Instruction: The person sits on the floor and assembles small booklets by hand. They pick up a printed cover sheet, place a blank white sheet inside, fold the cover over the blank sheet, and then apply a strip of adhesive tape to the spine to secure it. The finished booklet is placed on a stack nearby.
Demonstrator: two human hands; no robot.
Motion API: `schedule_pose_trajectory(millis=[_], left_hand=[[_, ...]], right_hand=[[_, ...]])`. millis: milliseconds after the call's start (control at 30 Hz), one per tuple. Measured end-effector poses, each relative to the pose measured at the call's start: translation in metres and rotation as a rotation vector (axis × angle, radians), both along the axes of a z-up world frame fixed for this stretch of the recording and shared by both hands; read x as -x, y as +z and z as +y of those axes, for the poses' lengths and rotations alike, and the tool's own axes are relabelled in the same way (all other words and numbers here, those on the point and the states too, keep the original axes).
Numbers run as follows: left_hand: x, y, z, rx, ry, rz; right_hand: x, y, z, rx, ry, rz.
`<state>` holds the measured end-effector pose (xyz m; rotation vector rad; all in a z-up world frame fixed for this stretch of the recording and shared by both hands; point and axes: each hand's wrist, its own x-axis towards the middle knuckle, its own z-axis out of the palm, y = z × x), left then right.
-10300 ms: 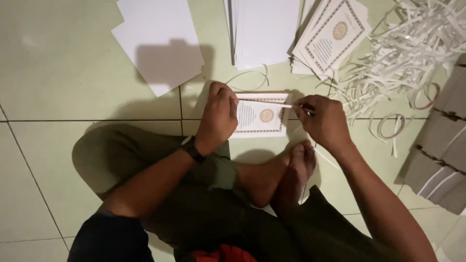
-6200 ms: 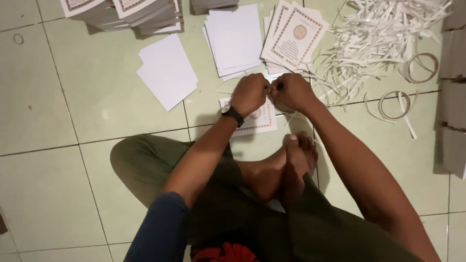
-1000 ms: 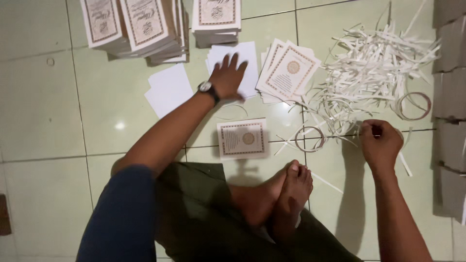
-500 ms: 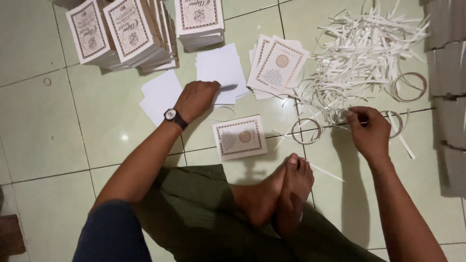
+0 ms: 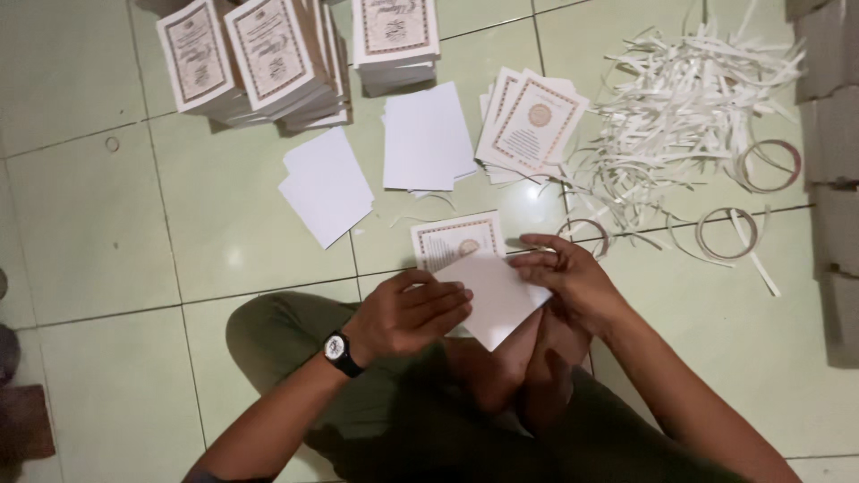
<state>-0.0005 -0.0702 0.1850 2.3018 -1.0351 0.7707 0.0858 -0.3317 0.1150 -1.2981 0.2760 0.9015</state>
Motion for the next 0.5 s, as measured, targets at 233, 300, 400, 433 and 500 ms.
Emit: schedule_pose_trajectory(millis=[233, 300, 400, 433, 500], left_hand=[[0.030, -0.042, 0.028, 0.400, 0.344, 0.591], [0.040, -0.097, 0.029, 1.204, 0.540, 1.338], [0.030, -0.084, 0.017, 1.358, 0.748, 1.509], [0.029, -0.099, 0.023, 1.368, 0.746, 1.511], [0.029, -0.128, 0.033, 1.041, 0.743, 1.451]], right_hand=[[0.025, -0.037, 0.015, 0.016, -0.193, 0.039], [0.030, -0.056, 0.018, 0.091, -0.296, -0.059], [0.033, -0.044, 0.032, 0.192, -0.303, -0.117], [0.033, -0.047, 0.033, 0.199, -0.298, -0.118], [0.035, -0.054, 0.034, 0.277, -0.219, -0.166]])
